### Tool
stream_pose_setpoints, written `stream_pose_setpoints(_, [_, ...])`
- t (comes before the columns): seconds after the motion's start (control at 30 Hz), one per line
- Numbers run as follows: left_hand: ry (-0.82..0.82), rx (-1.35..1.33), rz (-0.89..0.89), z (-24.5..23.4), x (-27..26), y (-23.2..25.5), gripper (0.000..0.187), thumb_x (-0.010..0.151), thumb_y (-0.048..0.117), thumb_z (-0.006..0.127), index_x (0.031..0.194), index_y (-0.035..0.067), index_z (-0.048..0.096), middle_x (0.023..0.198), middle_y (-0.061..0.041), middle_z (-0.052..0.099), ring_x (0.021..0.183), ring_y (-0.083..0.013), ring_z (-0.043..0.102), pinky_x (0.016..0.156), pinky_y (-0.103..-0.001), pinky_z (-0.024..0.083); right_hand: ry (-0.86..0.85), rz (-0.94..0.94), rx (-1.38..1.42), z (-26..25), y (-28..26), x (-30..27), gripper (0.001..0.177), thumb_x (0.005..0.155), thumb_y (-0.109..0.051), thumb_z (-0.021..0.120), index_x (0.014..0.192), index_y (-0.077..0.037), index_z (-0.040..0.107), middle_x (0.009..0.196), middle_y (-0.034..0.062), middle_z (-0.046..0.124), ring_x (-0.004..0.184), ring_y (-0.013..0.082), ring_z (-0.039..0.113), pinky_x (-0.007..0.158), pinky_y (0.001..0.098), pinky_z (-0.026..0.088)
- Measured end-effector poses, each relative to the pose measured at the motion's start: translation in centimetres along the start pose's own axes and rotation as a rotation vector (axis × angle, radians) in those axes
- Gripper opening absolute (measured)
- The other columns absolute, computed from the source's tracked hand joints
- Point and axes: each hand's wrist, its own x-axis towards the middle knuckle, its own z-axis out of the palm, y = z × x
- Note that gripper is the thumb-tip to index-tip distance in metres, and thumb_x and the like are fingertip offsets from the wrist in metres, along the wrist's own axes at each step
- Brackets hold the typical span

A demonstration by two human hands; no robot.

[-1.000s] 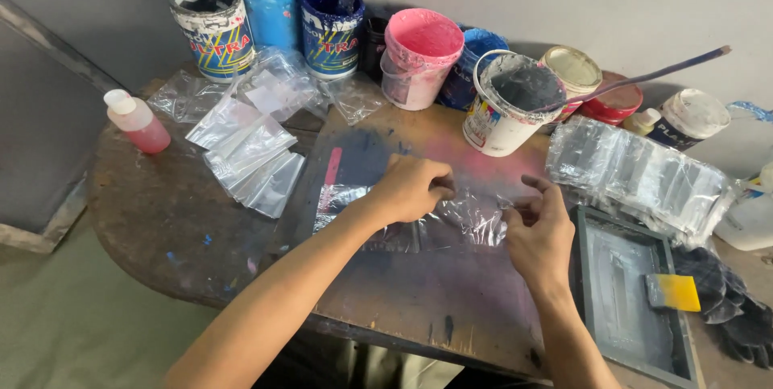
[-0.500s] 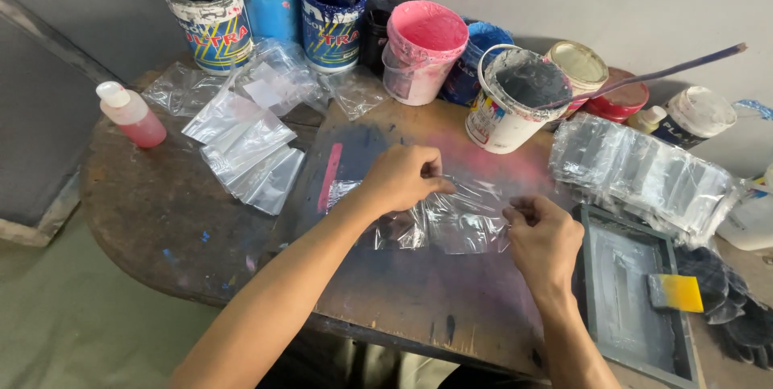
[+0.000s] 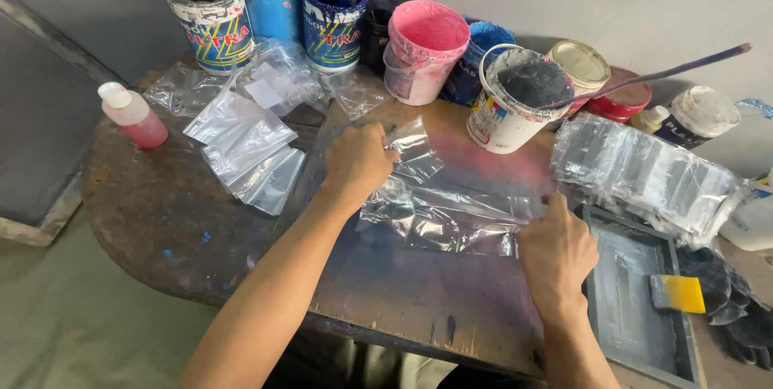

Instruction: The person uses a yellow foam brush to spread white ink across a screen-printing frame. They then place a clear plastic sheet on the table, smooth it out, and apply ink to it using the same brush. The person repeats the process of spreading ink on the frame and the plastic sheet multiple times.

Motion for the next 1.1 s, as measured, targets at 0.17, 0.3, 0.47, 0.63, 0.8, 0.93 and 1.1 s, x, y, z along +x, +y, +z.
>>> stream_pose_setpoints(0.17, [0.119,0.122,0.089,-2.0,-2.5,1.7,0.049,0.087,0.023,0.079,0.127,0.002,0.058,0.109,-0.024,0.067,0.107,-0.0430,0.067,0.089,-0.055,0.052,0.170,-0.141,-0.158,2.9,1.4,0.2,0.061,0.079,-0.004,0.057,0.140,-0.007,0.059,0.115,0.0177,0.070,0.108,0.0422,0.067,0.095,0.0532,0.043])
stream_pose_setpoints(0.3, [0.239,0.092,0.348,-2.3,-3.6,3.0,0.078,0.080,0.018,0.086,0.147,0.009,0.046,0.125,-0.021,0.053,0.120,-0.0425,0.051,0.096,-0.055,0.041,0.508,-0.610,0.000,1.7,-1.6,-1.4,0.045,0.081,-0.006,0.066,0.126,-0.010,0.070,0.125,0.0141,0.066,0.132,0.0345,0.058,0.115,0.0538,0.029])
stream_pose_setpoints(0.47, [-0.158,-0.175,0.431,-1.6,-3.3,3.3,0.027,0.098,0.033,0.059,0.110,0.010,0.066,0.095,-0.014,0.072,0.103,-0.0364,0.070,0.091,-0.048,0.053,0.067,-0.973,0.460,2.0,-5.1,-2.8,0.042,0.080,-0.033,0.076,0.115,-0.009,0.074,0.099,0.0135,0.073,0.101,0.0363,0.070,0.091,0.0515,0.051])
stream_pose_setpoints(0.63, [-0.547,-0.285,0.259,-5.2,-5.7,4.0,0.083,0.094,0.073,0.034,0.121,0.002,0.064,0.091,-0.018,0.078,0.104,-0.0352,0.074,0.097,-0.049,0.052,0.074,-0.900,0.385,6.2,-3.5,-0.2,0.012,0.076,-0.032,0.077,0.077,-0.022,0.073,0.069,-0.0012,0.066,0.072,0.0248,0.068,0.071,0.0415,0.053])
stream_pose_setpoints(0.8, [-0.629,-0.079,0.348,-6.8,-6.1,4.5,0.094,0.073,0.076,0.065,0.133,0.004,0.063,0.114,-0.026,0.074,0.118,-0.0426,0.068,0.100,-0.050,0.053,0.192,-0.501,0.328,6.9,-2.7,0.1,0.017,0.081,-0.041,0.077,0.082,-0.025,0.072,0.071,-0.0017,0.073,0.074,0.0288,0.073,0.065,0.0451,0.056])
stream_pose_setpoints(0.93, [-0.585,-0.026,0.351,-3.7,-4.8,2.3,0.040,0.086,0.041,0.075,0.109,0.008,0.075,0.097,-0.013,0.079,0.105,-0.0338,0.074,0.093,-0.044,0.057,0.129,-0.325,0.293,5.4,-2.3,0.7,0.015,0.082,-0.033,0.075,0.085,-0.018,0.072,0.073,0.0045,0.075,0.075,0.0367,0.074,0.069,0.0520,0.056])
stream_pose_setpoints(1.1, [-0.398,0.202,0.321,-5.6,-5.3,2.5,0.017,0.087,0.037,0.072,0.096,0.025,0.080,0.086,-0.002,0.079,0.094,-0.0266,0.076,0.090,-0.042,0.056,0.161,-0.190,0.299,4.1,-2.0,0.9,0.013,0.085,-0.022,0.073,0.086,-0.009,0.072,0.070,0.0101,0.073,0.070,0.0392,0.073,0.066,0.0484,0.056])
